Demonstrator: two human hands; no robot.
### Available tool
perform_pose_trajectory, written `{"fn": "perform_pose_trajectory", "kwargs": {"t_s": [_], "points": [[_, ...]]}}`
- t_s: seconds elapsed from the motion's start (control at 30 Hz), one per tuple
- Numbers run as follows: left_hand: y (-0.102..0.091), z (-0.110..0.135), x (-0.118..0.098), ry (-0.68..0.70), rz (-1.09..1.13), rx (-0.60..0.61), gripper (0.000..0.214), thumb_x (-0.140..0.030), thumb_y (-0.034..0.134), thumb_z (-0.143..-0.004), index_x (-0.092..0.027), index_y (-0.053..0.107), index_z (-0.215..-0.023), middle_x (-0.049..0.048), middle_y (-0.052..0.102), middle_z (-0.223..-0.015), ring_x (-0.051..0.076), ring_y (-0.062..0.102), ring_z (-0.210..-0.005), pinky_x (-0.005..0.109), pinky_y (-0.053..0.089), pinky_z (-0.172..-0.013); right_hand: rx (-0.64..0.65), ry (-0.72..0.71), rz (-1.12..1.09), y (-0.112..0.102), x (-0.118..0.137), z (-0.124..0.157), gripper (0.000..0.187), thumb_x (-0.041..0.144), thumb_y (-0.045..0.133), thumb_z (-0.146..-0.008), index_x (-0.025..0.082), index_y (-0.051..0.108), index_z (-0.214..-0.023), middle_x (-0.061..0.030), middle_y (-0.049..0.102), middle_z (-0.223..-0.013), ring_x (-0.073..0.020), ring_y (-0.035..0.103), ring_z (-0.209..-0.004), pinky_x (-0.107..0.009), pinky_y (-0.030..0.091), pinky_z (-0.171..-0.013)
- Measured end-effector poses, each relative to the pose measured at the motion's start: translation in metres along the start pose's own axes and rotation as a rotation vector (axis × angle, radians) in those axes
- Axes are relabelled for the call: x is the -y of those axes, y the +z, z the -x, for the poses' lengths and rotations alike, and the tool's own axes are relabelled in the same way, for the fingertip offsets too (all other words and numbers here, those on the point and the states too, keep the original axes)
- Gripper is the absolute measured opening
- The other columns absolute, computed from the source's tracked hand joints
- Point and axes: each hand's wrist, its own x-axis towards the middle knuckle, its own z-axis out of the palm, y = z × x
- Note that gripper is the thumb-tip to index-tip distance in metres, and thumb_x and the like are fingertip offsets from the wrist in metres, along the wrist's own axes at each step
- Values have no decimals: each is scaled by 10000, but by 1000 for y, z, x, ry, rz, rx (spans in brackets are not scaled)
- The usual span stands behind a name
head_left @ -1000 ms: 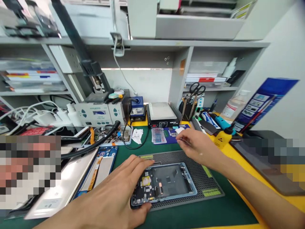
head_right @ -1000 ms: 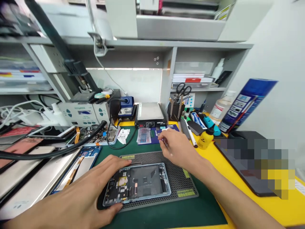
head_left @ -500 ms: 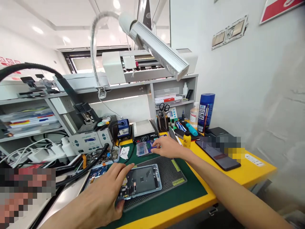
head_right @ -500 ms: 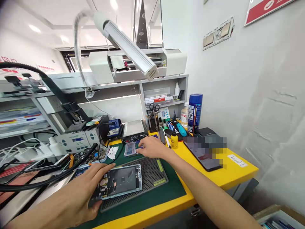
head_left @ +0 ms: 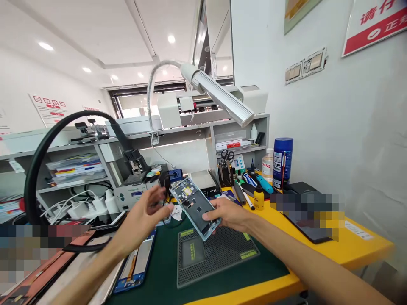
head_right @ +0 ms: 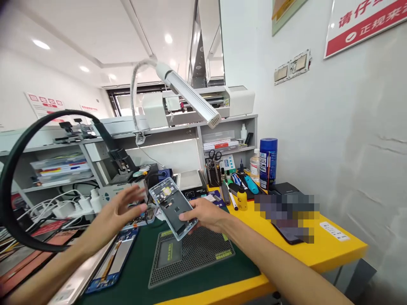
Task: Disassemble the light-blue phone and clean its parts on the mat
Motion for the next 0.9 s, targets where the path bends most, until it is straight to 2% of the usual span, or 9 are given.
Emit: {"fn": "perform_pose_trajectory", "kwargs": {"t_s": [0.07, 0.2, 0.3, 0.37, 0.47, 0.53, 0.6, 0.73, 0.9], "points": [[20, -1, 7, -119, 218, 39, 648, -520, 526, -934, -108, 430, -1424, 241, 520, -1465, 351, 569, -1295, 489, 504, -1026, -39, 7, -98, 12, -1, -2, 240, 281, 632, -986, 149, 624, -1186, -59, 686, -1067, -178, 694, -835, -332, 602, -696], [60, -6, 17, -162, 482, 103, 390, -379, 663, -877, -141, 626, -1184, 127, 749, -1115, 272, 721, -1006, 348, 594, -826, -82, 14, -226, 32, -3, -3, 226, 228, 652, -971, 147, 626, -1181, -40, 689, -1008, -163, 693, -792, -307, 602, -663], [75, -13, 23, -237, 602, 95, 296, -332, 703, -862, -140, 659, -1083, 75, 765, -844, 219, 697, -641, 314, 582, -528, -111, 16, -279, 38, -1, -3, 253, 181, 651, -964, 150, 612, -1211, -42, 699, -1020, -174, 707, -829, -329, 614, -704], [79, -21, 29, -291, 661, 72, 249, -288, 725, -849, -126, 667, -1028, 57, 745, -745, 189, 645, -526, 289, 545, -443, -115, 30, -283, 38, -1, -4, 251, 185, 641, -970, 148, 607, -1216, -45, 709, -1014, -180, 718, -839, -340, 621, -714], [75, -35, 42, -385, 750, 3, 87, -183, 662, -883, -106, 671, -923, 77, 744, -724, 187, 682, -549, 278, 577, -512, -141, 61, -216, 36, -7, -8, 210, 305, 584, -1015, 133, 640, -1120, -36, 718, -907, -168, 724, -754, -317, 621, -645], [68, -45, 50, -465, 808, -39, 103, -129, 573, -917, -95, 668, -898, 104, 748, -726, 213, 719, -583, 301, 603, -555, -215, 61, -115, 34, -14, -11, 322, 419, 517, -1039, 128, 653, -1014, -8, 691, -780, -133, 686, -616, -265, 579, -538], [59, -52, 56, -537, 861, -51, 154, -121, 531, -937, -72, 672, -973, 138, 760, -769, 253, 751, -644, 350, 628, -596, -335, 30, 25, 31, -22, -12, 407, 481, 484, -1040, 132, 651, -914, 25, 640, -689, -102, 613, -516, -231, 517, -479], [45, -57, 64, -621, 946, -62, 239, -129, 533, -949, -33, 637, -1142, 193, 774, -902, 302, 776, -778, 406, 652, -674, -526, -77, 347, 23, -31, -10, 405, 464, 529, -1022, 135, 643, -815, 46, 599, -667, -112, 587, -546, -255, 514, -546], [42, -52, 62, -638, 1045, -11, 320, -196, 502, -979, -31, 611, -1232, 223, 762, -1041, 354, 766, -903, 514, 639, -781, -537, -149, 704, 17, -32, -8, 277, 380, 595, -1001, 137, 661, -886, 23, 649, -758, -130, 631, -628, -293, 552, -629]]}}
